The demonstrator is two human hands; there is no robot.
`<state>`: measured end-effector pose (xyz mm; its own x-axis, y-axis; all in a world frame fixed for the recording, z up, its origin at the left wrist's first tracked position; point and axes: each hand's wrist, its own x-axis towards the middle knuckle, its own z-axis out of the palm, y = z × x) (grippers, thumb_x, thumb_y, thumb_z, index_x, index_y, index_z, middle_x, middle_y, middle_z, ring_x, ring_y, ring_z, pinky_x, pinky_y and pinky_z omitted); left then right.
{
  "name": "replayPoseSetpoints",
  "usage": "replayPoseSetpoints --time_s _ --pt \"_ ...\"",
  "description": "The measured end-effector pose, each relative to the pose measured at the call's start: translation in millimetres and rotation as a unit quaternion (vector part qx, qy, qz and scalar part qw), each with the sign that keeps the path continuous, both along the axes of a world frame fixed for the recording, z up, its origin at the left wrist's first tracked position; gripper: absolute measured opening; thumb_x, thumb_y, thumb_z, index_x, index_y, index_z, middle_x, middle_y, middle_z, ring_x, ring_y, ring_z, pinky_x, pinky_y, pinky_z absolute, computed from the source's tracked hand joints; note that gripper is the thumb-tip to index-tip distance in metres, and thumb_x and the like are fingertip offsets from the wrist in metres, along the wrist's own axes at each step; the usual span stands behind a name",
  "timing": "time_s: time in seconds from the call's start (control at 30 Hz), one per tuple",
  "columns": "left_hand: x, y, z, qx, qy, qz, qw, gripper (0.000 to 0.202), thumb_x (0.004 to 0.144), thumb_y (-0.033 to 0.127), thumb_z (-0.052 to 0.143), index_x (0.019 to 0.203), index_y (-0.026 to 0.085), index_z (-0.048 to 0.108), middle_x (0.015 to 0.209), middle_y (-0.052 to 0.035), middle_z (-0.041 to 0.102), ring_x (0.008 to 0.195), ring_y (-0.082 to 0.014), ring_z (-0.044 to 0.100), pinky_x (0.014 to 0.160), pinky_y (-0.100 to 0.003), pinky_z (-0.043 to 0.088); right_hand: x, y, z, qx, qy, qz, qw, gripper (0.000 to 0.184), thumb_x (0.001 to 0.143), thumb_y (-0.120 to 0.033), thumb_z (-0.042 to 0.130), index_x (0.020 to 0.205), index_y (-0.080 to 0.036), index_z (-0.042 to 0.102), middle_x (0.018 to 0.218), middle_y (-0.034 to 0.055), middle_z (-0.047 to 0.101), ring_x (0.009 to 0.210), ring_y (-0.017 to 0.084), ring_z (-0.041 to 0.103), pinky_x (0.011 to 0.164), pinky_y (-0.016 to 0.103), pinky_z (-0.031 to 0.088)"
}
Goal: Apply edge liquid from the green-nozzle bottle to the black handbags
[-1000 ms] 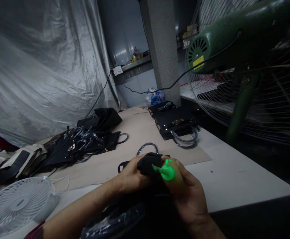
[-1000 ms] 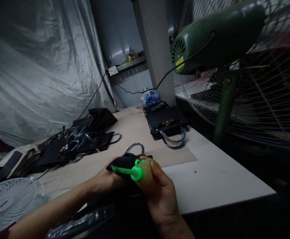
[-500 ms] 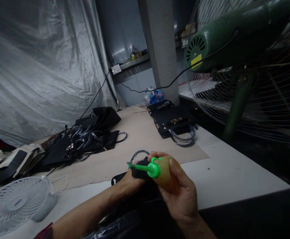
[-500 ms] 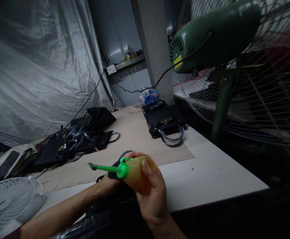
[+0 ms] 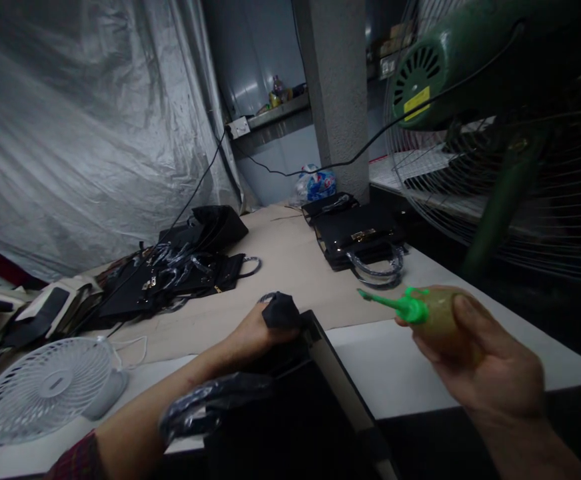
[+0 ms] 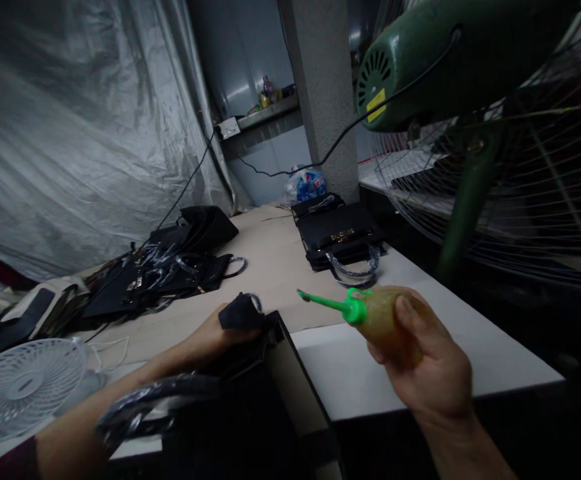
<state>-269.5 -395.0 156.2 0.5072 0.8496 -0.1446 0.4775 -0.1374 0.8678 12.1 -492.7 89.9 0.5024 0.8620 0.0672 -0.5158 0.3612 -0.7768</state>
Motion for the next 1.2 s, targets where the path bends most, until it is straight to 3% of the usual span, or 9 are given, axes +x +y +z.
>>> replayPoseSetpoints --time_s 0.07,0.13,0.27,0.37,0.53,0.67,0.8,1.03,1.2 --pt "6.3 4.8 6.7 -0.004 0.023 -0.020 1.000 0.029 0.070 0.036 0.076 0.068 0.019 0.053 0.070 0.0046 0.048 0.067 -0.0114 0.040 0.062 -0.026 0.034 13.1 -5.2 -0.7 -0.034 -0.060 -0.011 0.998 0.046 0.067 -0.057 0.097 0.092 -0.022 0.082 0.086 0.0087 0.074 0.057 0.018 0.063 0.033 0.020 0.047" --pt "14.4 11.6 13.7 -0.015 0.029 -0.068 0.997 0.031 0.072 0.037 0.074 0.064 0.019 0.050 0.067 0.0056 0.045 0.064 -0.0102 0.037 0.061 -0.026 0.033 21.4 -10.3 -0.9 -0.057 -0.099 -0.019 0.993 0.047 0.067 -0.059 0.096 0.092 -0.023 0.082 0.088 0.0095 0.074 0.063 0.020 0.067 0.040 0.021 0.054" --pt "32.4 26.9 18.3 0.016 0.011 -0.151 0.988 0.017 0.075 0.031 0.070 0.070 0.018 0.060 0.071 0.0037 0.053 0.069 -0.0121 0.047 0.068 -0.026 0.041 30.5 -18.4 -2.4 -0.055 -0.127 -0.039 0.990 0.040 0.070 -0.058 0.093 0.090 -0.025 0.083 0.089 0.0093 0.076 0.072 0.023 0.072 0.056 0.023 0.063" --pt "42.2 34.7 6.1 0.036 0.009 -0.144 0.989 0.009 0.076 0.024 0.071 0.079 0.016 0.067 0.081 0.0002 0.065 0.080 -0.0158 0.058 0.077 -0.028 0.046 37.0 -24.7 -6.8 -0.061 -0.126 -0.066 0.988 0.037 0.070 -0.057 0.093 0.088 -0.027 0.083 0.087 0.0068 0.076 0.071 0.021 0.072 0.060 0.020 0.062" --pt "48.4 39.4 -23.4 -0.036 -0.045 -0.110 0.992 0.019 0.081 0.032 0.077 0.082 0.015 0.068 0.087 -0.0019 0.071 0.084 -0.0178 0.064 0.086 -0.032 0.050 54.2 -33.8 -13.5 -0.082 -0.218 -0.074 0.970 0.038 0.072 -0.062 0.091 0.090 -0.030 0.081 0.090 0.0044 0.077 0.074 0.022 0.073 0.061 0.021 0.063" --pt "54.6 40.1 -27.9 -0.082 -0.080 -0.140 0.983 0.023 0.077 0.032 0.082 0.082 0.016 0.066 0.083 0.0000 0.069 0.080 -0.0159 0.063 0.084 -0.031 0.051 69.0 -32.3 -10.6 -0.057 -0.372 -0.063 0.925 0.034 0.084 -0.064 0.082 0.096 -0.032 0.079 0.094 0.0031 0.077 0.081 0.025 0.073 0.067 0.027 0.063" --pt "60.8 39.4 -23.0 -0.098 -0.050 -0.199 0.974 0.016 0.079 0.027 0.078 0.085 0.016 0.068 0.078 0.0022 0.067 0.074 -0.0136 0.059 0.079 -0.030 0.051 74.0 -23.6 -0.4 0.030 -0.507 -0.062 0.859 0.025 0.094 -0.058 0.076 0.101 -0.034 0.075 0.100 0.0013 0.075 0.088 0.026 0.073 0.075 0.033 0.060" --pt "62.8 39.9 -20.9 -0.093 0.008 -0.240 0.966 0.009 0.083 0.020 0.074 0.090 0.018 0.068 0.083 0.0026 0.069 0.078 -0.0136 0.060 0.081 -0.028 0.050 68.3 -0.9 22.3 0.129 -0.600 -0.007 0.789 0.016 0.102 -0.047 0.070 0.102 -0.031 0.068 0.091 -0.0003 0.071 0.075 0.021 0.069 0.065 0.031 0.055" --pt "61.4 37.8 -15.8 -0.102 0.029 -0.238 0.965 0.007 0.085 0.020 0.070 0.090 0.018 0.067 0.080 0.0031 0.068 0.074 -0.0127 0.057 0.076 -0.027 0.049 66.2 5.6 30.6 0.151 -0.620 0.016 0.770 0.017 0.102 -0.044 0.070 0.100 -0.027 0.068 0.090 0.0015 0.070 0.071 0.020 0.067 0.064 0.031 0.052"
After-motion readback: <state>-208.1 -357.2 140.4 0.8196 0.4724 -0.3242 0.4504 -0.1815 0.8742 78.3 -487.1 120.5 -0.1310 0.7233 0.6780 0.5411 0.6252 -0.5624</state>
